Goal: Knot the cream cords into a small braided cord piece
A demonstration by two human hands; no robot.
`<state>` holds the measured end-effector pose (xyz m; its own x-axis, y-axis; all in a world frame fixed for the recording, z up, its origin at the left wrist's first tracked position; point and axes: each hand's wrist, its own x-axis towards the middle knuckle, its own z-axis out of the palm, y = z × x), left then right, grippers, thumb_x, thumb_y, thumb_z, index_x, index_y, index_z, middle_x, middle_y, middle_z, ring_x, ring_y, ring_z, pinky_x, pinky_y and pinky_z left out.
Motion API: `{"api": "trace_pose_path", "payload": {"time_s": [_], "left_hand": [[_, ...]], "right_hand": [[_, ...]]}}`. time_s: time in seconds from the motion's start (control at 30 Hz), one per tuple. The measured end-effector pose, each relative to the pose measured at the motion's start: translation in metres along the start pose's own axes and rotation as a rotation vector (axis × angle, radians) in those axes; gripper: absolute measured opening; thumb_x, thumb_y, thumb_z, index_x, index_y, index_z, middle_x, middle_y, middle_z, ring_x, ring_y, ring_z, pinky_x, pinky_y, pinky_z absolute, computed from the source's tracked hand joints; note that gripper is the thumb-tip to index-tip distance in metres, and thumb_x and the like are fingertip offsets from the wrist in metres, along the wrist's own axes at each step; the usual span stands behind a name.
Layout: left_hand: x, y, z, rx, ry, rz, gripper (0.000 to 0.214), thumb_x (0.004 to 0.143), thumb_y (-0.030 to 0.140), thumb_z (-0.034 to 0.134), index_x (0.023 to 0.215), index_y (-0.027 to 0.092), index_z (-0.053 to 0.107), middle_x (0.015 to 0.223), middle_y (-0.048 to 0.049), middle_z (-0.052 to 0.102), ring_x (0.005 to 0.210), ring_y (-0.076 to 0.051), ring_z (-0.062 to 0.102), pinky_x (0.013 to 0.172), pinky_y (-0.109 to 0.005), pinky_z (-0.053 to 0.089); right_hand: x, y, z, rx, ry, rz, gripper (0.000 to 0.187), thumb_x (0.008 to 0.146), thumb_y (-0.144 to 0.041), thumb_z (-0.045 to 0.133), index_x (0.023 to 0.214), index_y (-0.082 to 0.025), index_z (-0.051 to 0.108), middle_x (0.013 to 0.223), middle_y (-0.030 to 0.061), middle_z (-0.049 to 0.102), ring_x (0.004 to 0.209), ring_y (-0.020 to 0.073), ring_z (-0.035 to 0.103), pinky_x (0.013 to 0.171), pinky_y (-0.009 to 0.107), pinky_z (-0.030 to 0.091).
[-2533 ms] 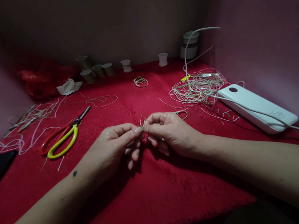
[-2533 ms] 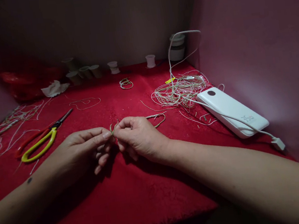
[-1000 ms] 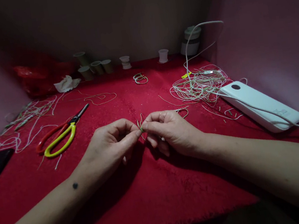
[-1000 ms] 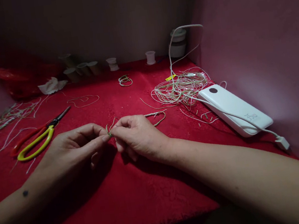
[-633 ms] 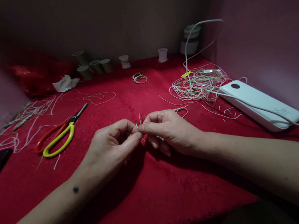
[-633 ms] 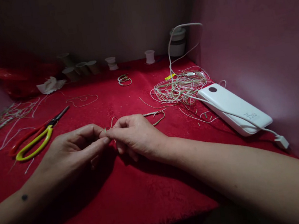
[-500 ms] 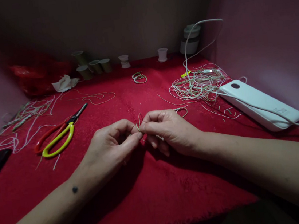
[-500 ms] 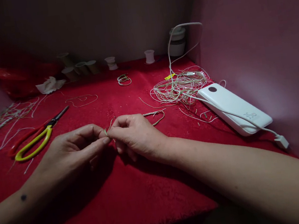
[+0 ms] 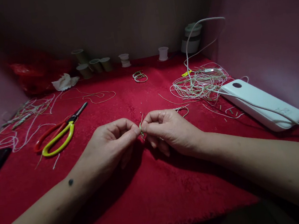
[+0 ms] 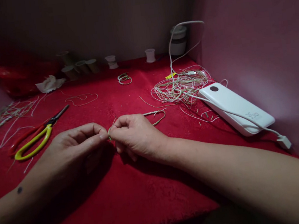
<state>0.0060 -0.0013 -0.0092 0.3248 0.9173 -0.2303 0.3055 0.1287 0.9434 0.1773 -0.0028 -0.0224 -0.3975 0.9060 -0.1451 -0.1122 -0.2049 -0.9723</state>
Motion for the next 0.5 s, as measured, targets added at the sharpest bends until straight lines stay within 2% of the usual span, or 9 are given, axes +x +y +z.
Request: {"api": "trace_pose_path", "payload": {"time_s": [0.2,0.5], "left_hand": [[-0.0003,0.0018,0.0011,0.016,0.012,-0.020,0.030,0.085,0.043,0.060,0.068,0.019,0.057,0.039,0.0059,0.045,0.034,-0.006,0.036,0.034,-0.016,0.024],[0.0031,-0.0027,0.0012,-0.134,-0.052,-0.049,0.021,0.086,0.034,0.059,0.072,0.020,0.056,0.039,0.0066,0.043,0.031,-0.006,0.033,0.031,-0.017,0.024]], "right_hand": [[0.0006,0.0028,0.0005,-0.025,-0.014,-0.012,0.010,0.080,-0.015,0.054,0.070,-0.018,0.051,0.048,-0.0085,0.053,0.029,0.0047,0.042,0.026,0.015,0.029],[0.0008,0.0034,0.0008,-0.057,-0.005,-0.016,0.012,0.081,-0.016,0.052,0.069,-0.018,0.051,0.049,-0.0074,0.053,0.029,0.0041,0.041,0.026,0.015,0.028]]}}
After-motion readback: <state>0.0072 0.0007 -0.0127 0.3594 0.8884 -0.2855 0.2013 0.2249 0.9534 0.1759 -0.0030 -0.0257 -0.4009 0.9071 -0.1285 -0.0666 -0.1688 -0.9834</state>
